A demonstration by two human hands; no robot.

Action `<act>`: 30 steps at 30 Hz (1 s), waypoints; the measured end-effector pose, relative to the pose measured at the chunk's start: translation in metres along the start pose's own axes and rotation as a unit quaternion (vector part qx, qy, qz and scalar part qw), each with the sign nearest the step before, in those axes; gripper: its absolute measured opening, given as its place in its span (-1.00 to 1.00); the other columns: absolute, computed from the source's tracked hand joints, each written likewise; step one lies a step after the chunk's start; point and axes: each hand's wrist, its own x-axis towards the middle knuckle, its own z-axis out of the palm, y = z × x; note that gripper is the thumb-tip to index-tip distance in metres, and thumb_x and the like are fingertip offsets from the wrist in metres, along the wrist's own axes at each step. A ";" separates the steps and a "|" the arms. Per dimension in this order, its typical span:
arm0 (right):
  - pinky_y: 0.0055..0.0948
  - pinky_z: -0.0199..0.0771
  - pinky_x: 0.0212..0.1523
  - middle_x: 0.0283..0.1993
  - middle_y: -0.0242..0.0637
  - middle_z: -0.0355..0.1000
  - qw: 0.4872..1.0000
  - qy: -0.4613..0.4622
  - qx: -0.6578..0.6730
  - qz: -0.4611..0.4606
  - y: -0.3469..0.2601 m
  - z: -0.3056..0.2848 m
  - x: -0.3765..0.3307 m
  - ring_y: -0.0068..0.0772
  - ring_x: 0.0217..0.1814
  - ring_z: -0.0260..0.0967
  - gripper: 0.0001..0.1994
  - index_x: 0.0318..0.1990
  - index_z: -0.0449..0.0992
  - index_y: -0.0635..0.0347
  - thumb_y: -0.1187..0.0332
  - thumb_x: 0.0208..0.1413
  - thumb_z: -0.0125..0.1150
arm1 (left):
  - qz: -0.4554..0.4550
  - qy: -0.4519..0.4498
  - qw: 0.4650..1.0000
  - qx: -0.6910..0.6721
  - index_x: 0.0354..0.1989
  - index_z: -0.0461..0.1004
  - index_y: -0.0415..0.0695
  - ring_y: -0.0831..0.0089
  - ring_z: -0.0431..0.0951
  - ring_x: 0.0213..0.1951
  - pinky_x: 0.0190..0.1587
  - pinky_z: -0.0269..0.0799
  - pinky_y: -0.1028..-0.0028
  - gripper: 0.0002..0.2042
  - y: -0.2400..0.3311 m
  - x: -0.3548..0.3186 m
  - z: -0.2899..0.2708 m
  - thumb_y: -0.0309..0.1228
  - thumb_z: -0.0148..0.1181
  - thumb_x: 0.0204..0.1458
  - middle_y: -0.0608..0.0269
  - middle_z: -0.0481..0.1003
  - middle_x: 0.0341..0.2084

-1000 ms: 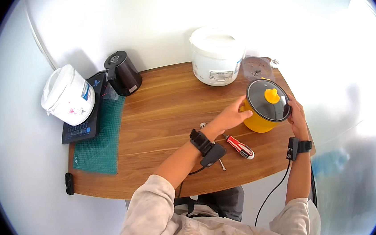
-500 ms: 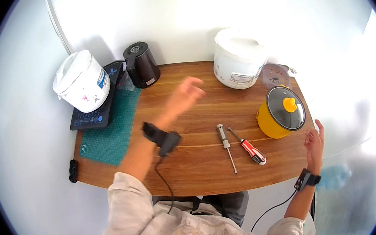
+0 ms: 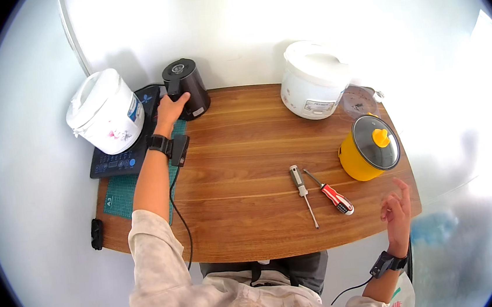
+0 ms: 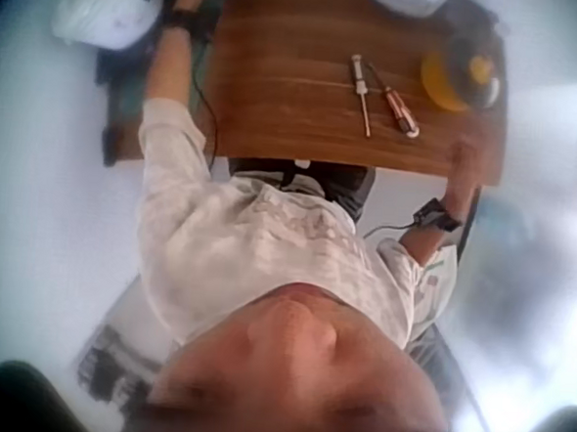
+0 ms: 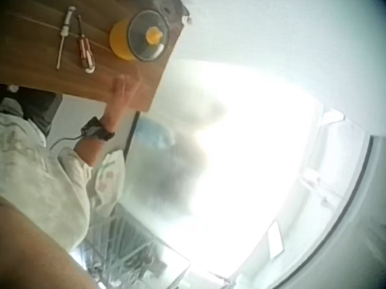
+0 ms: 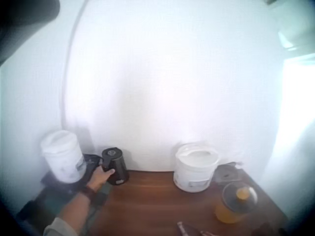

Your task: The person disassembles a yellow electric kettle by removing the lid and base, then assembles a glass lid with a yellow knob using a screwdriver. The person reattaches the base to the kettle and places the glass lid on top. Finally, the person opens a black electric kettle to inspect its interior.

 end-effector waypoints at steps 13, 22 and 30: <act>-0.65 0.31 -0.44 -0.39 -0.39 0.42 0.981 -0.186 -0.014 0.062 0.012 0.032 -0.023 -0.65 -0.46 0.32 -0.61 0.23 0.32 0.15 0.48 0.24 0.08 | -0.037 -0.078 0.993 -0.079 -0.14 0.58 -0.27 0.52 0.54 -0.36 -0.32 0.53 0.46 -0.64 0.015 -0.074 -0.033 -0.22 0.36 0.04 0.28 0.56 -0.37; -0.62 0.40 -0.33 -0.33 -0.42 0.44 0.925 -0.364 -0.105 0.030 0.017 0.059 -0.029 -0.66 -0.36 0.37 -0.71 0.14 0.38 0.19 0.51 0.29 0.09 | -0.010 -0.216 0.969 -0.116 -0.14 0.59 -0.25 0.62 0.55 -0.26 -0.19 0.48 0.54 -0.77 0.041 -0.195 -0.070 -0.42 0.36 0.06 0.34 0.60 -0.32; -0.40 0.43 -0.28 -0.36 -0.22 0.49 0.910 -0.312 -0.251 -0.106 0.035 0.096 -0.019 -0.33 -0.35 0.46 -0.69 0.07 0.42 0.21 0.43 0.19 0.21 | -0.010 -0.245 0.963 -0.113 -0.07 0.54 -0.33 0.61 0.61 -0.26 -0.16 0.54 0.53 -0.70 0.050 -0.296 -0.082 -0.49 0.35 0.03 0.24 0.65 -0.27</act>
